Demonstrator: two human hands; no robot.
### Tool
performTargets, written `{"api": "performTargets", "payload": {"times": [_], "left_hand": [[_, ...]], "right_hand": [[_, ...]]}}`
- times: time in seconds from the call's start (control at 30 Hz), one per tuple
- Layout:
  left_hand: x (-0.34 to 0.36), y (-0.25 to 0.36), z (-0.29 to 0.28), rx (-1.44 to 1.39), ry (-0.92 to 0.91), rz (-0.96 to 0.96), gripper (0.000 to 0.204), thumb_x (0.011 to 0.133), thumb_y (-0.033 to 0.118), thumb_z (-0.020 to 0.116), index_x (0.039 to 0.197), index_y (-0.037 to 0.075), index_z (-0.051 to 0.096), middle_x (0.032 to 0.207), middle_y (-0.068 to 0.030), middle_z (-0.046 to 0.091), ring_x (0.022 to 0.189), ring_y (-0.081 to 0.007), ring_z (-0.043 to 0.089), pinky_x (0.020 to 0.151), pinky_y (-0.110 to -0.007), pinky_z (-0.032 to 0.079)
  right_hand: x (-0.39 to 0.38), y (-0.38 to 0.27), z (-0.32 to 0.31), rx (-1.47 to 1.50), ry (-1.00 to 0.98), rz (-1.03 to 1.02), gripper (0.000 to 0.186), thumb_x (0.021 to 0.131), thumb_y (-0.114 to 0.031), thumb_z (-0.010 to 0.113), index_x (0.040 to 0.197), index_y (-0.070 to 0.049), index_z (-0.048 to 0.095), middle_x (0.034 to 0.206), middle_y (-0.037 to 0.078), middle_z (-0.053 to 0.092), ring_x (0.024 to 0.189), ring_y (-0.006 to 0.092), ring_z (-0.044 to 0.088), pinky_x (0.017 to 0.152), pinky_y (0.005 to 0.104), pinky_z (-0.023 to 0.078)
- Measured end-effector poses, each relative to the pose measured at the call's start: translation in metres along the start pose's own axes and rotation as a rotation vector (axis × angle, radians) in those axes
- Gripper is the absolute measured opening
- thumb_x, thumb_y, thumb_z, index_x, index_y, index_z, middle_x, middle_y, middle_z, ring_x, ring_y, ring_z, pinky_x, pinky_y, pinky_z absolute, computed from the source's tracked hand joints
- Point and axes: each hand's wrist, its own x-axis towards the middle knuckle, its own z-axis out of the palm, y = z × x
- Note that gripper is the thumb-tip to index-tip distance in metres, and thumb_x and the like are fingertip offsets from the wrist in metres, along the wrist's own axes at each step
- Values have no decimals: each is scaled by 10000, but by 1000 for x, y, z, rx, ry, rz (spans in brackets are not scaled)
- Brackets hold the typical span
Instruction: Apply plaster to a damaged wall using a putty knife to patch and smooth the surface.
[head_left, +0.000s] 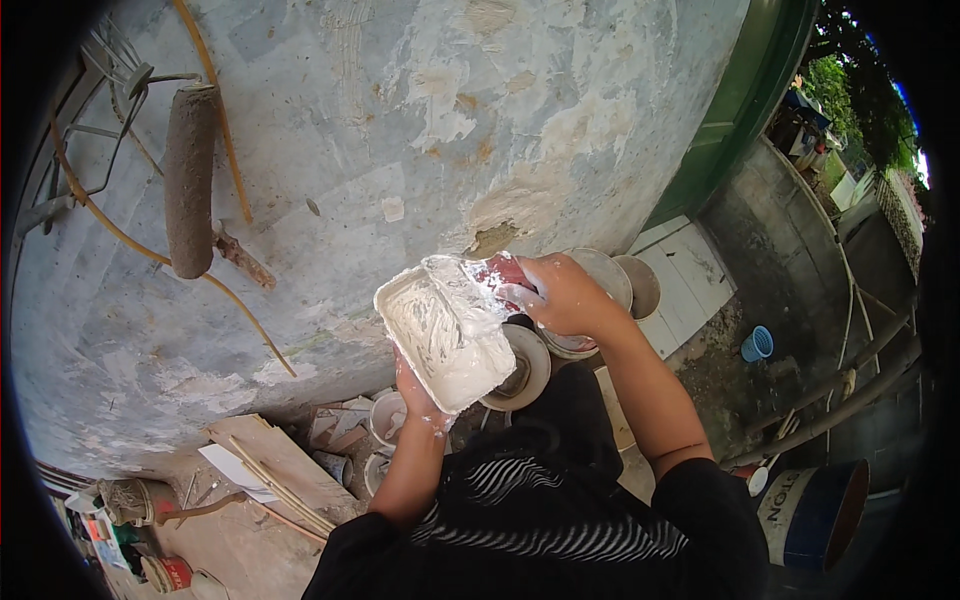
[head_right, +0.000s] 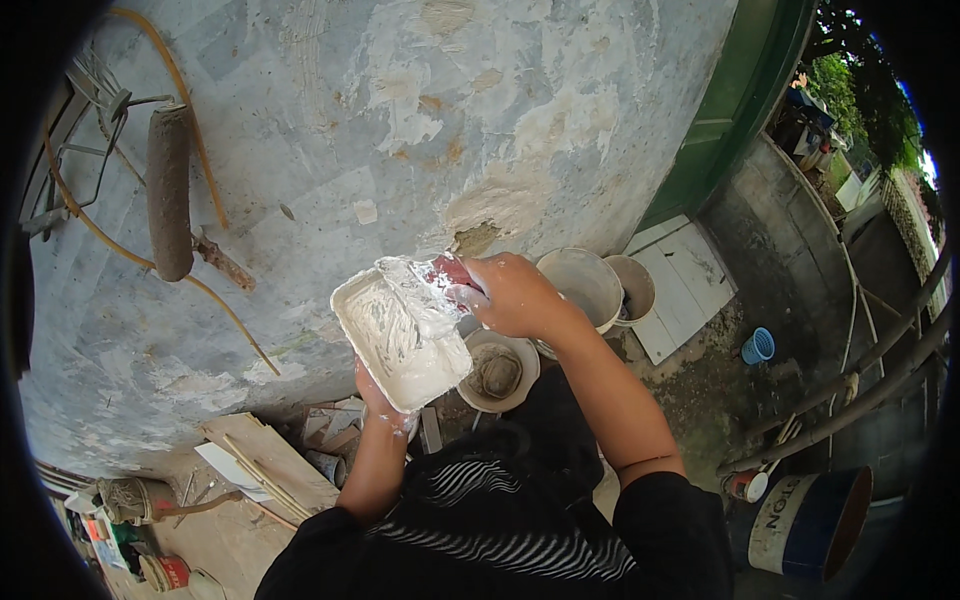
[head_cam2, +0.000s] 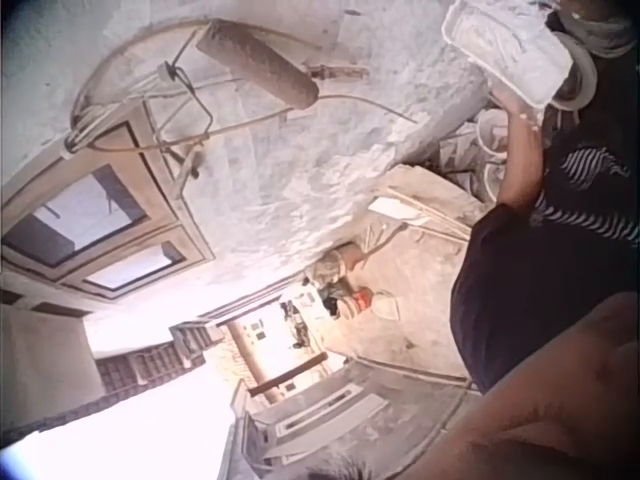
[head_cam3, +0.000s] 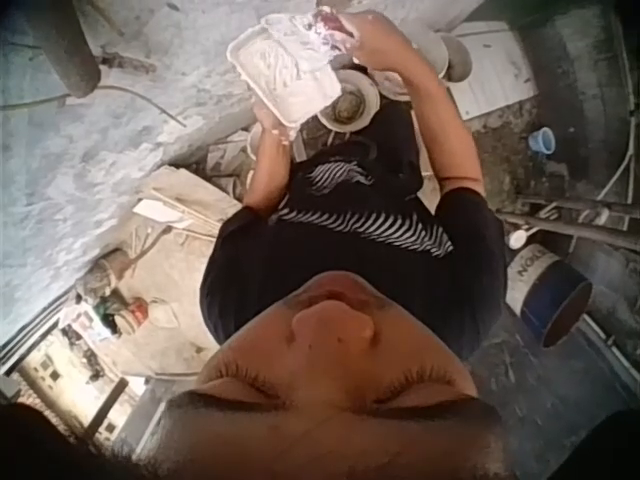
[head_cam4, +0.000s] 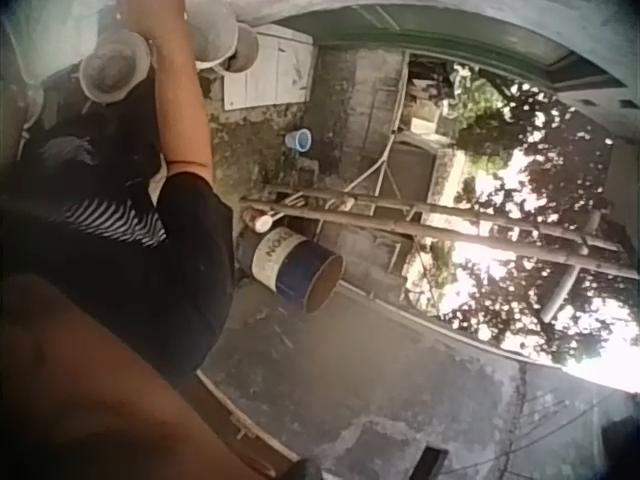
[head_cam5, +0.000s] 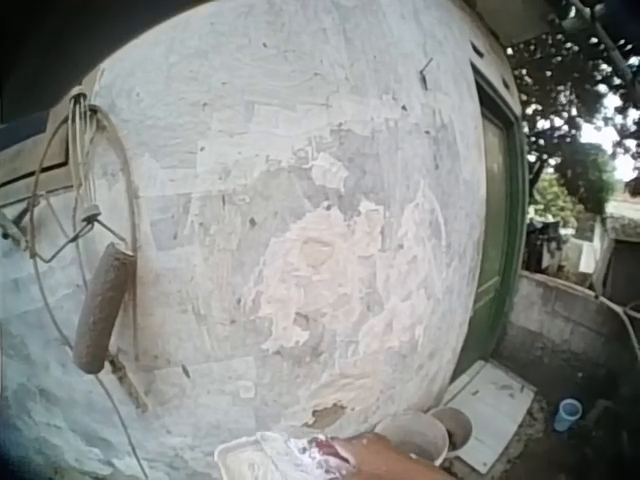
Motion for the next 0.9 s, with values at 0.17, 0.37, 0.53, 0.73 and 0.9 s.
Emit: {"api": "performTargets", "payload": {"times": [0.17, 0.37, 0.53, 0.73, 0.9], "left_hand": [[2, -3, 6, 112, 41, 22, 608, 1004, 512, 245, 1452, 106, 314, 1426, -116, 428, 1267, -316, 461, 1058, -458, 393], [6, 3, 8, 20, 3, 24, 597, 1011, 497, 235, 1451, 101, 314, 1431, -116, 422, 1271, -319, 455, 1062, -460, 388], [14, 14, 2, 82, 83, 118, 595, 1014, 486, 235, 1442, 82, 321, 1416, -125, 436, 1254, -318, 473, 1049, -457, 404], [16, 12, -3, 107, 77, 149, 593, 1012, 483, 254, 1430, 70, 337, 1394, -128, 457, 1233, -315, 493, 1034, -451, 422], [17, 16, 1, 11, 27, 186, 589, 1009, 491, 261, 1433, 91, 341, 1409, -119, 446, 1248, -315, 478, 1048, -462, 402]], "right_hand": [[12, -10, -6, -122, -73, -24, 270, 866, -238, 586, 1053, -43, 596, 823, 211, 640, 809, 413, 608, 728, 499, 470], [26, -7, 0, -28, 181, -94, 262, 843, -156, 598, 1038, 18, 580, 798, 238, 628, 771, 429, 604, 697, 493, 476], [6, -15, 20, 108, 44, -52, 239, 864, -166, 587, 997, 32, 570, 794, 261, 625, 759, 453, 601, 682, 501, 477], [16, -13, 16, 125, 198, -87, 265, 875, -169, 576, 1020, 52, 565, 807, 268, 627, 772, 457, 603, 700, 498, 479], [11, -17, 25, 120, 151, -77, 257, 878, -179, 575, 986, 54, 559, 789, 278, 614, 783, 464, 590, 697, 501, 468]]}}
